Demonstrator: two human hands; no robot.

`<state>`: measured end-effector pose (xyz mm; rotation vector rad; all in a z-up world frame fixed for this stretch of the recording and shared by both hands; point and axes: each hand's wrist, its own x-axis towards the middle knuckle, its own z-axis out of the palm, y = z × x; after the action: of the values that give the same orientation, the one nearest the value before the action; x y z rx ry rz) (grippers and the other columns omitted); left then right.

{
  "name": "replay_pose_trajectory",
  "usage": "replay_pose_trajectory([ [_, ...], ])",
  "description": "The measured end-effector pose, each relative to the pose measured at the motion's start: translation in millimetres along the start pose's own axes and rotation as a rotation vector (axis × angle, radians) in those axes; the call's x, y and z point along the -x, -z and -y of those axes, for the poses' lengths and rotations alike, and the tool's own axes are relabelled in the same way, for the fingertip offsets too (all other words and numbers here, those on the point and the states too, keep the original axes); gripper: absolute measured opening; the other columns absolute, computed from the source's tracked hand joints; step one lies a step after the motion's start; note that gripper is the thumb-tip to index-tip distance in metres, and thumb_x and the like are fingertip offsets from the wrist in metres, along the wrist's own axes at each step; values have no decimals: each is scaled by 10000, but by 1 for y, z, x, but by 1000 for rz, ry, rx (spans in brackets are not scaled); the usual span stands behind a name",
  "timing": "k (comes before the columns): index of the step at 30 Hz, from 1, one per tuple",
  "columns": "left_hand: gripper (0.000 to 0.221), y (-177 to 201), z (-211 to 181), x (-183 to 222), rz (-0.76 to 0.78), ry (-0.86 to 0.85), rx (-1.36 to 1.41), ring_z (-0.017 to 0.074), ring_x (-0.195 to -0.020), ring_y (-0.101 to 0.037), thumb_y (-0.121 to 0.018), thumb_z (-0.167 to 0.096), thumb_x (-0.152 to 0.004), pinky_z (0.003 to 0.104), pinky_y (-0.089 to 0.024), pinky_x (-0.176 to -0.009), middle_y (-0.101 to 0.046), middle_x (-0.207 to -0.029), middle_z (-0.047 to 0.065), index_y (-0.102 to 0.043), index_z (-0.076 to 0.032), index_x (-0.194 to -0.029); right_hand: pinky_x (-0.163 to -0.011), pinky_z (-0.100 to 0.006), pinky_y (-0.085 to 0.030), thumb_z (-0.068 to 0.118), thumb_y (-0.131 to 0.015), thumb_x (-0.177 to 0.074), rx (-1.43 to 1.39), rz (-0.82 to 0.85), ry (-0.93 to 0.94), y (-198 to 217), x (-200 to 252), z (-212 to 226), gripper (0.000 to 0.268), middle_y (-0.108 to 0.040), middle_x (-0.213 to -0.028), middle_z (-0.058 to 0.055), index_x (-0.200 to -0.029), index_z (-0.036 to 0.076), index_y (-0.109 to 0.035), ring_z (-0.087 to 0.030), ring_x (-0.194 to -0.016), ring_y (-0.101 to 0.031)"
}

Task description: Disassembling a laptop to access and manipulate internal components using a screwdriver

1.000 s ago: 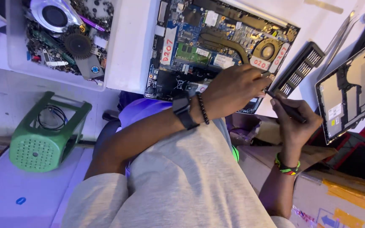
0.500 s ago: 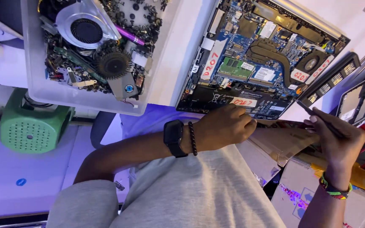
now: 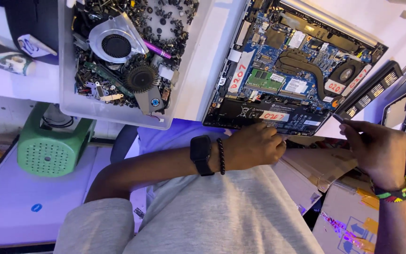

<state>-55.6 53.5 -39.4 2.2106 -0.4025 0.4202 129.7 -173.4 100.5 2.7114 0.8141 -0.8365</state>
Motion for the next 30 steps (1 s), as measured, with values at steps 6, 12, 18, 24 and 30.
replay_pose_trajectory([
  [6, 79, -8, 1, -41, 15, -54, 96, 244, -783, -585, -691, -55, -865, 426, -507, -692, -628, -773, 38, -669, -98, -928, -606, -435, -601, 192, -665, -872, 453, 131, 434, -16, -10, -54, 649, -747, -998, 26, -1512, 227, -558, -287, -765, -740],
  [12, 138, -28, -3, -112, 61, 162, 138, 312, -802, -586, -656, 42, -810, 469, -486, -663, -622, -819, 116, -623, -79, -867, -620, -321, -603, 33, -640, -885, 825, -161, 964, -12, -17, -24, 133, -736, -1221, -179, -1006, 64, -687, -230, -885, -758],
  [18, 252, -79, 10, -138, 158, 149, 230, 374, -819, -652, -633, 108, -706, 506, -515, -693, -645, -863, 126, -605, -68, -884, -702, -397, -499, 241, -563, -1038, 428, -395, 788, 1, -11, -3, 164, -629, -964, -40, -938, 122, -617, -272, -801, -552],
  [24, 207, -77, 0, -164, 201, -131, 610, 503, -757, -678, -673, -236, -904, 526, -554, -656, -711, -744, 217, -690, -54, -808, -835, -484, -444, 378, -458, -1028, -169, -771, 776, -27, -28, -37, 396, -528, -1027, -148, -947, 7, -569, -423, -980, -535],
  [30, 363, -64, 4, -179, 193, -18, 539, 423, -721, -713, -745, -394, -868, 445, -547, -605, -698, -639, 137, -660, -64, -742, -924, -472, -383, 465, -539, -1069, -613, -874, 675, -14, -2, -26, 520, -374, -1107, -151, -1159, -40, -455, -367, -1044, -462],
])
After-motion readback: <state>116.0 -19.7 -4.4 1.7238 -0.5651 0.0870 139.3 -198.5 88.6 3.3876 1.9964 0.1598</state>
